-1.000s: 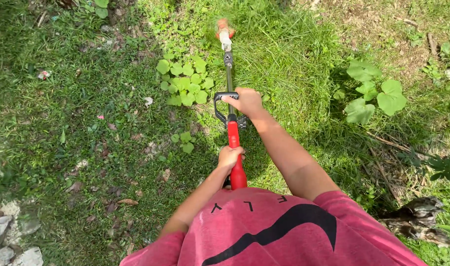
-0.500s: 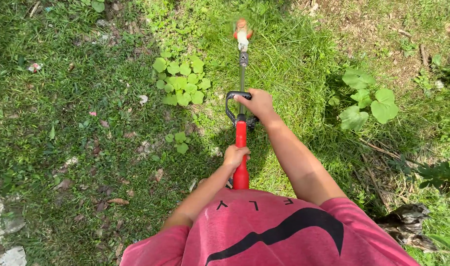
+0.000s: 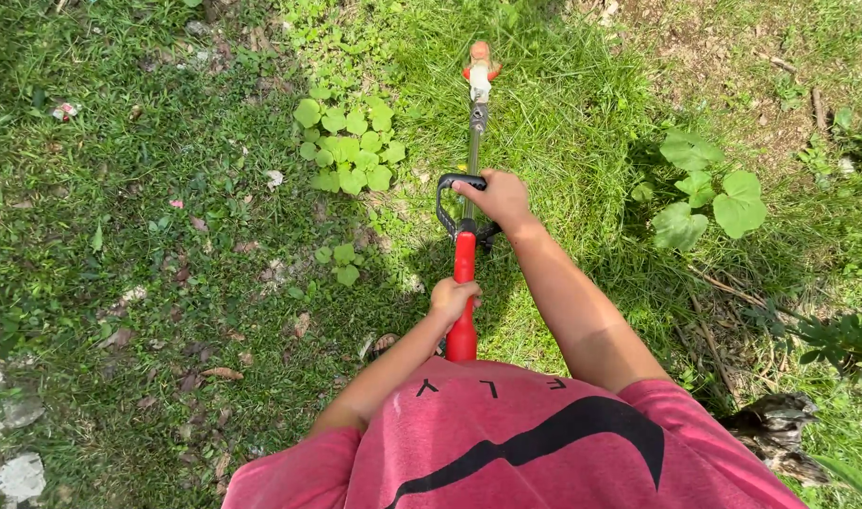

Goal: Trimming grass and weeds using a string trimmer.

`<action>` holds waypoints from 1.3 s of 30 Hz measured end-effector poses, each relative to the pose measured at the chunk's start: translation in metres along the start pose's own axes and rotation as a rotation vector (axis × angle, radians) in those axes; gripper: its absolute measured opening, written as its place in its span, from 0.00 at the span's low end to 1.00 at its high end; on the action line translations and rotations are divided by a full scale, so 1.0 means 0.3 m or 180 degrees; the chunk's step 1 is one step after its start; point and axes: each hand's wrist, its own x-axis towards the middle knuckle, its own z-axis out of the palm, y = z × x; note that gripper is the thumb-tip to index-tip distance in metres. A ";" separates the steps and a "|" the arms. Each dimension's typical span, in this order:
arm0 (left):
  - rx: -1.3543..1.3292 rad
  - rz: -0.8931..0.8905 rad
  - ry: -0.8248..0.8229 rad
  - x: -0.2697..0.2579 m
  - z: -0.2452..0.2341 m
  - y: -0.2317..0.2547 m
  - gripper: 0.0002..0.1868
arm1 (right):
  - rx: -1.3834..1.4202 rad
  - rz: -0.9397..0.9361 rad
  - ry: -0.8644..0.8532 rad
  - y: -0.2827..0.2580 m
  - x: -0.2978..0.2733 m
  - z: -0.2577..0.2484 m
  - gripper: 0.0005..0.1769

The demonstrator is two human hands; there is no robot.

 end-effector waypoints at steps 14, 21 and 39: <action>0.0209 -0.0117 0.0396 -0.110 -0.111 0.018 0.07 | 0.0316 -0.0260 -0.0178 -0.171 -0.043 0.068 0.40; 0.0457 -0.0261 0.0165 -0.103 -0.122 -0.044 0.09 | 0.0332 -0.0112 -0.0047 -0.155 -0.110 0.030 0.42; 0.0862 -0.0256 -0.0734 -0.338 -0.241 -0.066 0.07 | -0.0305 0.1298 0.0149 -0.171 -0.467 0.025 0.42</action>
